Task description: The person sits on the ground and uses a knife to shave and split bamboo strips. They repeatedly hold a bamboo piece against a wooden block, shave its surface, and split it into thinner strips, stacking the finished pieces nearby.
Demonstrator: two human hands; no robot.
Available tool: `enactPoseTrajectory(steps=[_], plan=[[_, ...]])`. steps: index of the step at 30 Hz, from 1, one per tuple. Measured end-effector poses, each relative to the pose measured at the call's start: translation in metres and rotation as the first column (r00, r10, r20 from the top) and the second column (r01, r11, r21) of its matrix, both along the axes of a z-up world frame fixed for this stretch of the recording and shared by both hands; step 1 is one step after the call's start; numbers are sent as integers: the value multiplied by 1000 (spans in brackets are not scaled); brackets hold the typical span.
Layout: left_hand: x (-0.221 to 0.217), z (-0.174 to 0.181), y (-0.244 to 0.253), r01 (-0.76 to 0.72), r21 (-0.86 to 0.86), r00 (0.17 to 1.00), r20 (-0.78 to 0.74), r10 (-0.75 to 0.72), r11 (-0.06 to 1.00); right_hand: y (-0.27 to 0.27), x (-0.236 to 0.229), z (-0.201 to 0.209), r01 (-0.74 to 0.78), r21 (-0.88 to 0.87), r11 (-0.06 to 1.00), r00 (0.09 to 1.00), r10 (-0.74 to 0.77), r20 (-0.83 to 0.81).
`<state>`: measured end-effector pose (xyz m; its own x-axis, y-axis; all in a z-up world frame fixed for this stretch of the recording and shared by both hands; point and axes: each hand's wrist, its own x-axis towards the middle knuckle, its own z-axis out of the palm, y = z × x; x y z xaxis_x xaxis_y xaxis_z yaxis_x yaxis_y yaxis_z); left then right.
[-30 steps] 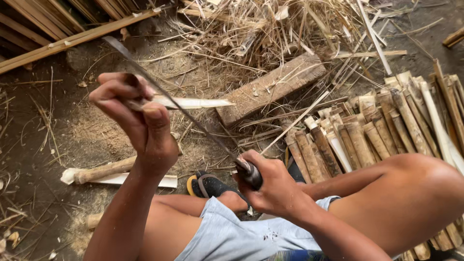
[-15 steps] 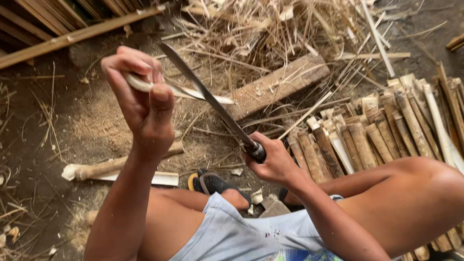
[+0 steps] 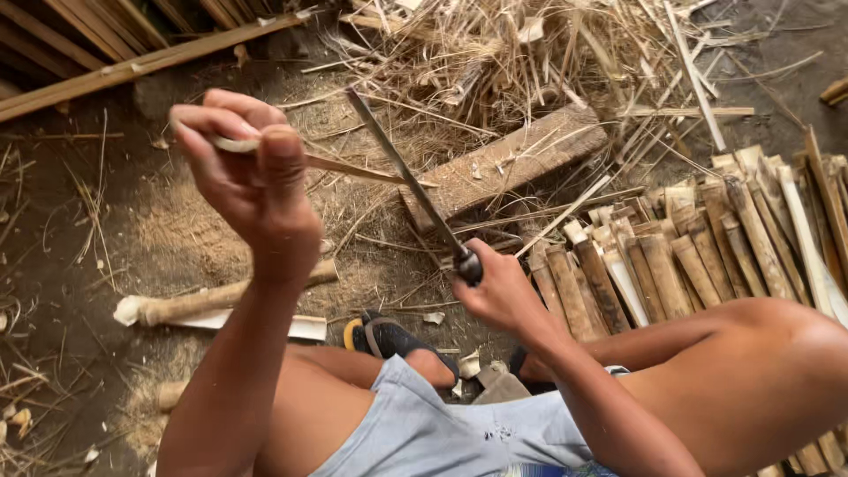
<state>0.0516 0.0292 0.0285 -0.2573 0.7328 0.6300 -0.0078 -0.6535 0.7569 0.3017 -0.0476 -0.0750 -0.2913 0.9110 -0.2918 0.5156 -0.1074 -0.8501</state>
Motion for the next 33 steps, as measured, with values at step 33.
enactPoseTrajectory(steps=[33], plan=[[-32,-2,9,-36,-29,978,203,41,999,62,28,-186,50,-6,999,950,-45,310]])
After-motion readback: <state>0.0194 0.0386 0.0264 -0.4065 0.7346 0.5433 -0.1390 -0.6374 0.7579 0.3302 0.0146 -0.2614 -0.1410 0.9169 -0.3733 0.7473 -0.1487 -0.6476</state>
